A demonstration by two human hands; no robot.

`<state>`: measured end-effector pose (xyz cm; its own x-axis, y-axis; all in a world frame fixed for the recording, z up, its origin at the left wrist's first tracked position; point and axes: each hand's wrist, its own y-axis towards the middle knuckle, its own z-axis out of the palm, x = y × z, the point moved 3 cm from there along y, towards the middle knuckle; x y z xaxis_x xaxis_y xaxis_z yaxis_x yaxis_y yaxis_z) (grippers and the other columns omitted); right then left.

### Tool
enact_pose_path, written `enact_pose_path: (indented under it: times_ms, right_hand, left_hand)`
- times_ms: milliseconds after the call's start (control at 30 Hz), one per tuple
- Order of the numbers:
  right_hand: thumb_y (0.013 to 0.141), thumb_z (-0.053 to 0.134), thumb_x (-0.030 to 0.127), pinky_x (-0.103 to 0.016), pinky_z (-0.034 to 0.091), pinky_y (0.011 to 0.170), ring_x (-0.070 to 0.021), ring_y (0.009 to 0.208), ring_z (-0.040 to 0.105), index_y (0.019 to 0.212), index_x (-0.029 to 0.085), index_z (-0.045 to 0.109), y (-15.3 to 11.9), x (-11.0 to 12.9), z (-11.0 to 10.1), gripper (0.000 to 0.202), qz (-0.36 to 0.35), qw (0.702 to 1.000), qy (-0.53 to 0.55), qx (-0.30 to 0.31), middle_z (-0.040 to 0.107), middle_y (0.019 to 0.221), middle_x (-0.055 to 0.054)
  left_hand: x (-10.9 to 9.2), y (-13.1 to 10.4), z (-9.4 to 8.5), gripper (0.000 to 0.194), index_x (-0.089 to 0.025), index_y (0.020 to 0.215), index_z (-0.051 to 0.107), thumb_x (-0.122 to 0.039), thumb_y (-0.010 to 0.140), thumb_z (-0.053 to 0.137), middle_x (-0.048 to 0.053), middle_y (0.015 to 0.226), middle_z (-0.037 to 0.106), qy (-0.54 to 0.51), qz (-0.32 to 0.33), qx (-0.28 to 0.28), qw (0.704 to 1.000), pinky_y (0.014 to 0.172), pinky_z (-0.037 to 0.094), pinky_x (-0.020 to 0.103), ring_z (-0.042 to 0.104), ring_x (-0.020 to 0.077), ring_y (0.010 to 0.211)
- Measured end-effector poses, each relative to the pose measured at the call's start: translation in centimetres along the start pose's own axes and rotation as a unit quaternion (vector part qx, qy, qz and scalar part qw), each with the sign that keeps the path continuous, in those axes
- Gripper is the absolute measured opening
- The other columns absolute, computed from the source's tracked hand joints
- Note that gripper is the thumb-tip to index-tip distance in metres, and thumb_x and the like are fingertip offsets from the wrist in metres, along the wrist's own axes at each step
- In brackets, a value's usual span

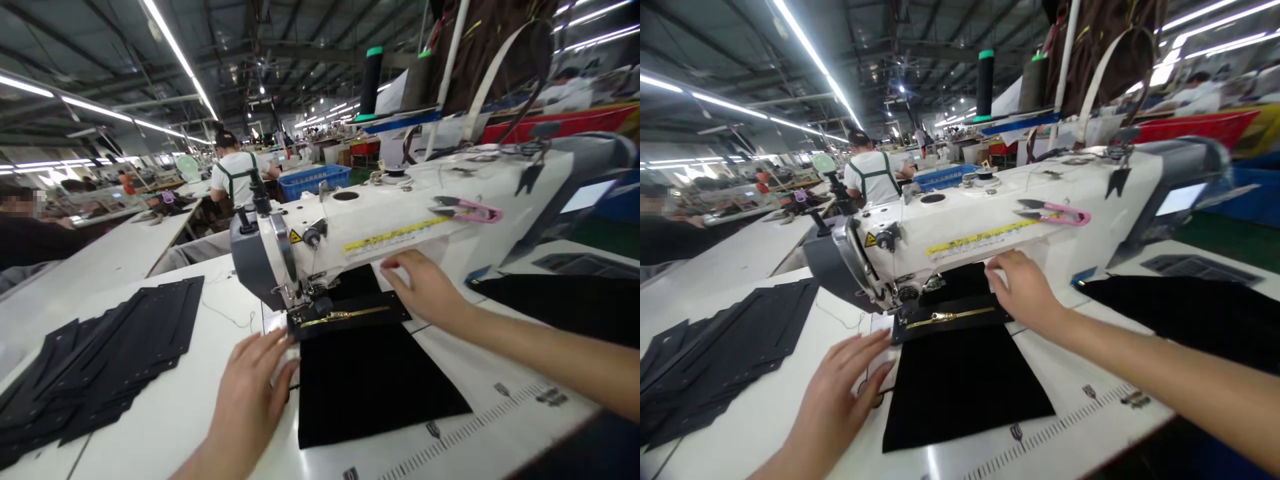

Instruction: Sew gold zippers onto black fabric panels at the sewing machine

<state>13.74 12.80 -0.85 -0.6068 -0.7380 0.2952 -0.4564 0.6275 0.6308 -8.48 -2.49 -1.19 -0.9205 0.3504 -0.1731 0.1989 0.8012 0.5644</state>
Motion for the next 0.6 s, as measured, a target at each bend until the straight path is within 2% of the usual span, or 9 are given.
enact_pose_path:
  times_ms: [67, 133, 233, 367, 500, 600]
  right_hand:
    - [0.088, 0.045, 0.02, -0.035, 0.043, 0.077, -0.018, 0.082, 0.054, 0.083, 0.015, 0.06, -1.4, 3.5, 0.5, 0.017, -0.075, 0.995, 0.029, 0.056, 0.06, 0.084, -0.006]
    - [0.088, 0.042, 0.014, -0.035, 0.041, 0.08, -0.0187, 0.087, 0.054, 0.091, 0.016, 0.061, -2.7, 7.1, 1.8, 0.02, -0.153, 0.98, 0.051, 0.119, 0.062, 0.091, -0.007]
    - [0.086, 0.042, 0.011, -0.038, 0.038, 0.086, -0.023, 0.102, 0.05, 0.112, 0.008, 0.054, -3.0, 9.9, 4.2, 0.029, -0.165, 0.975, 0.02, 0.148, 0.057, 0.112, -0.014]
    - [0.085, 0.041, 0.01, -0.039, 0.036, 0.083, -0.024, 0.103, 0.05, 0.114, 0.009, 0.053, -1.8, 9.7, 6.0, 0.031, -0.144, 0.973, -0.014, 0.178, 0.056, 0.116, -0.014]
    - [0.086, 0.042, 0.016, -0.042, 0.033, 0.084, -0.0253, 0.103, 0.049, 0.11, 0.012, 0.055, -1.3, 9.2, 5.7, 0.027, -0.146, 0.972, 0.002, 0.186, 0.056, 0.113, -0.014]
    - [0.086, 0.04, 0.014, -0.042, 0.031, 0.088, -0.0245, 0.106, 0.048, 0.11, 0.011, 0.054, -1.1, 9.2, 5.8, 0.028, -0.172, 0.965, 0.026, 0.196, 0.056, 0.112, -0.015]
  left_hand:
    - [1.7, -0.1, 0.7, 0.027, -0.013, 0.106, 0.06, -0.022, 0.082, 0.051, 0.015, 0.107, 0.063, 0.044, -0.008, 0.017, 0.999, 0.088, 0.042, 0.055, 0.058, 0.0307, 0.1]
    - [2.3, 0.2, 1.7, 0.023, -0.013, 0.099, 0.063, -0.018, 0.083, 0.047, 0.015, 0.104, 0.064, 0.057, 0.003, 0.042, 0.998, 0.092, 0.039, 0.055, 0.059, 0.029, 0.1]
    - [1.7, 0.6, 2.7, 0.022, -0.014, 0.089, 0.065, -0.014, 0.084, 0.043, 0.014, 0.099, 0.066, 0.075, 0.009, 0.045, 0.996, 0.092, 0.04, 0.052, 0.062, 0.0259, 0.095]
    - [1.1, 0.8, 2.6, 0.023, -0.016, 0.087, 0.064, -0.012, 0.084, 0.042, 0.012, 0.095, 0.068, 0.086, 0.01, 0.036, 0.996, 0.093, 0.041, 0.049, 0.063, 0.0232, 0.092]
    - [1.5, 0.7, 2.4, 0.021, -0.015, 0.087, 0.064, -0.013, 0.083, 0.043, 0.012, 0.096, 0.068, 0.074, 0.014, 0.028, 0.997, 0.094, 0.041, 0.048, 0.063, 0.0227, 0.092]
    - [1.8, 0.9, 2.7, 0.022, -0.016, 0.089, 0.063, -0.013, 0.084, 0.042, 0.01, 0.095, 0.068, 0.051, 0.021, 0.022, 0.998, 0.093, 0.043, 0.046, 0.063, 0.0222, 0.093]
